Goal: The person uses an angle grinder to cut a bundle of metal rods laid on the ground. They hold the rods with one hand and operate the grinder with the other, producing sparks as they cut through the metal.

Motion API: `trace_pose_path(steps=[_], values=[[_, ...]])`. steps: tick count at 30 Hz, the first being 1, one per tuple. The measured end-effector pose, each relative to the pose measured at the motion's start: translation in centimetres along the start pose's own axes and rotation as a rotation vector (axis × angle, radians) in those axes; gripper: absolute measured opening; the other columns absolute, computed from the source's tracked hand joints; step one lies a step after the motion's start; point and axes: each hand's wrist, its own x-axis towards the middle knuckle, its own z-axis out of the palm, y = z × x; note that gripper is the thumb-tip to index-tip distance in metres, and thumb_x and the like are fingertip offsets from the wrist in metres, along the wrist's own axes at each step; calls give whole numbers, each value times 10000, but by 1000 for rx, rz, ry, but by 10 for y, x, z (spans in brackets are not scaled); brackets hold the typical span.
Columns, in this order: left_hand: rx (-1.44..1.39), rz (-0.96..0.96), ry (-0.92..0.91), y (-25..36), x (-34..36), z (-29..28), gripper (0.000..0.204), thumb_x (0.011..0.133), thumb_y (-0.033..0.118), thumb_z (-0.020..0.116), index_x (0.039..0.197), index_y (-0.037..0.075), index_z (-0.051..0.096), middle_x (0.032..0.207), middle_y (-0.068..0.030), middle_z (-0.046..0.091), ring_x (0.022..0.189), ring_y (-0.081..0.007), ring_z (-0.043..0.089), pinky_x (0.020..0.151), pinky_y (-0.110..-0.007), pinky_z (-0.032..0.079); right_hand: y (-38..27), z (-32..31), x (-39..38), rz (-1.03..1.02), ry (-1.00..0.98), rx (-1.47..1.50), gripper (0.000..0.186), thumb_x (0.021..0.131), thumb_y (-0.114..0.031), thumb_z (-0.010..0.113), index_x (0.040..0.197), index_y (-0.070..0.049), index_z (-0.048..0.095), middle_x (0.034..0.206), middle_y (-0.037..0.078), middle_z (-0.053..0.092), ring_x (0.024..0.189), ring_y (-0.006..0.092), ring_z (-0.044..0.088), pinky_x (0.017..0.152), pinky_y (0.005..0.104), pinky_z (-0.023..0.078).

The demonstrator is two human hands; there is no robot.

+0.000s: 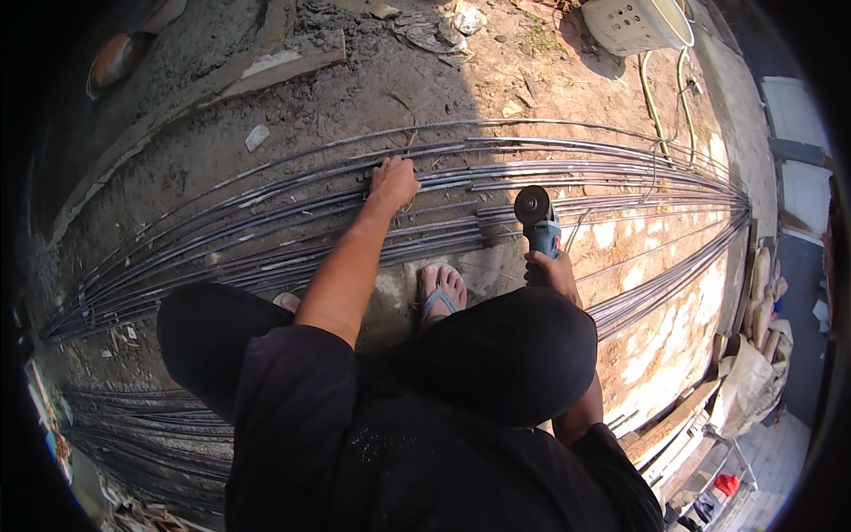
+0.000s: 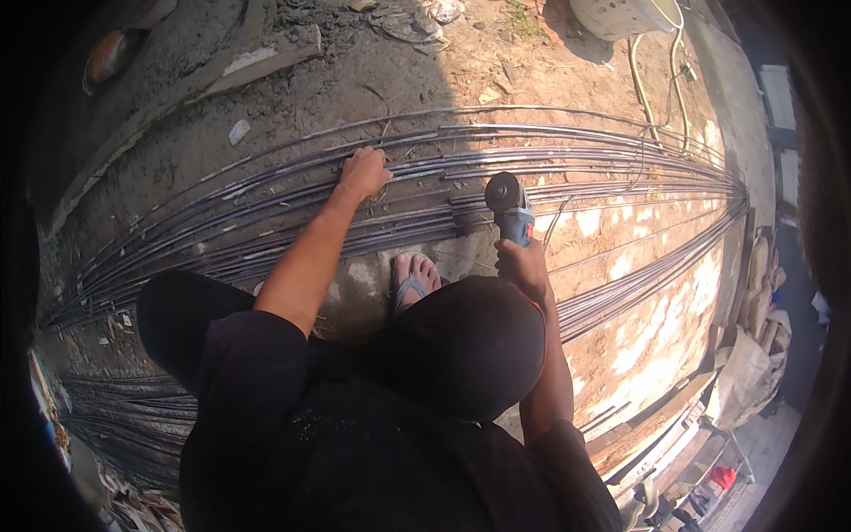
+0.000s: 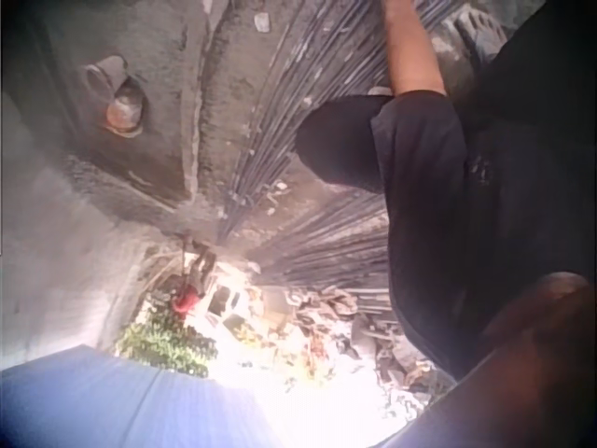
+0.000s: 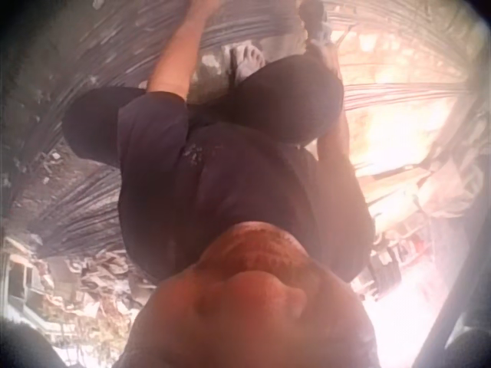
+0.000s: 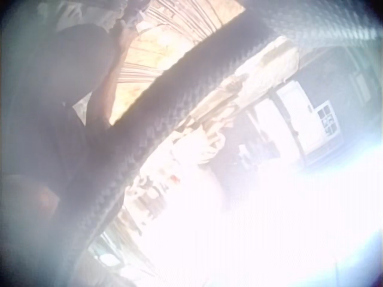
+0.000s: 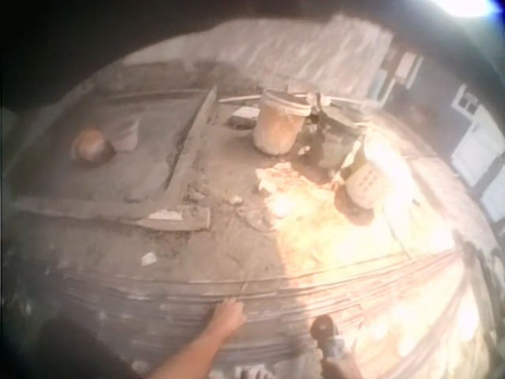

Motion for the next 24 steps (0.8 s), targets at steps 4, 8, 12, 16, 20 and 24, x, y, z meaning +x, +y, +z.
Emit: trace_pose_path(steps=[4, 8, 12, 16, 20, 24], values=[[-35, -81, -147, 8, 6, -18, 423, 905, 363, 754, 1153, 27, 685, 1305, -156, 623, 1305, -327, 521, 1072, -502, 423, 1, -3, 8, -30, 29, -90, 260, 814, -193, 710, 950, -1, 599, 724, 80, 610, 590, 180, 616, 528, 330, 499], [-64, -114, -153, 19, -1, -31, 464, 879, 415, 775, 1069, -3, 706, 1197, -184, 687, 1189, -349, 617, 1003, -482, 479, 4, -13, 13, -58, 47, -152, 330, 797, -224, 723, 979, 28, 613, 756, 110, 641, 640, 209, 661, 574, 352, 530], [-66, -95, -221, 17, -5, -28, 496, 863, 450, 782, 1035, -8, 705, 1117, -202, 713, 1098, -353, 665, 936, -451, 519, 1, -13, 20, -111, 29, -176, 325, 795, -224, 727, 959, 35, 616, 763, 107, 645, 648, 206, 667, 585, 350, 534], [-144, 20, -18, 9, -1, -25, 489, 837, 459, 798, 885, -9, 665, 850, -196, 703, 905, -386, 693, 777, -496, 511, -4, -6, 27, -114, 11, -188, 325, 794, -230, 733, 946, 35, 619, 776, 102, 650, 647, 201, 666, 593, 349, 536], [-270, -47, 190, 13, -7, -27, 447, 858, 469, 778, 910, 35, 687, 927, -165, 722, 936, -362, 692, 794, -485, 509, -8, -7, 21, -67, 7, -82, 321, 795, -232, 735, 942, 29, 619, 782, 99, 648, 641, 197, 665, 591, 347, 536], [-109, -26, -44, 21, -18, -27, 444, 862, 502, 763, 955, 69, 730, 1013, -156, 745, 966, -324, 694, 813, -483, 501, -14, -15, 17, -96, 16, -40, 300, 798, -226, 733, 926, 22, 623, 763, 90, 636, 640, 196, 663, 585, 337, 535]])
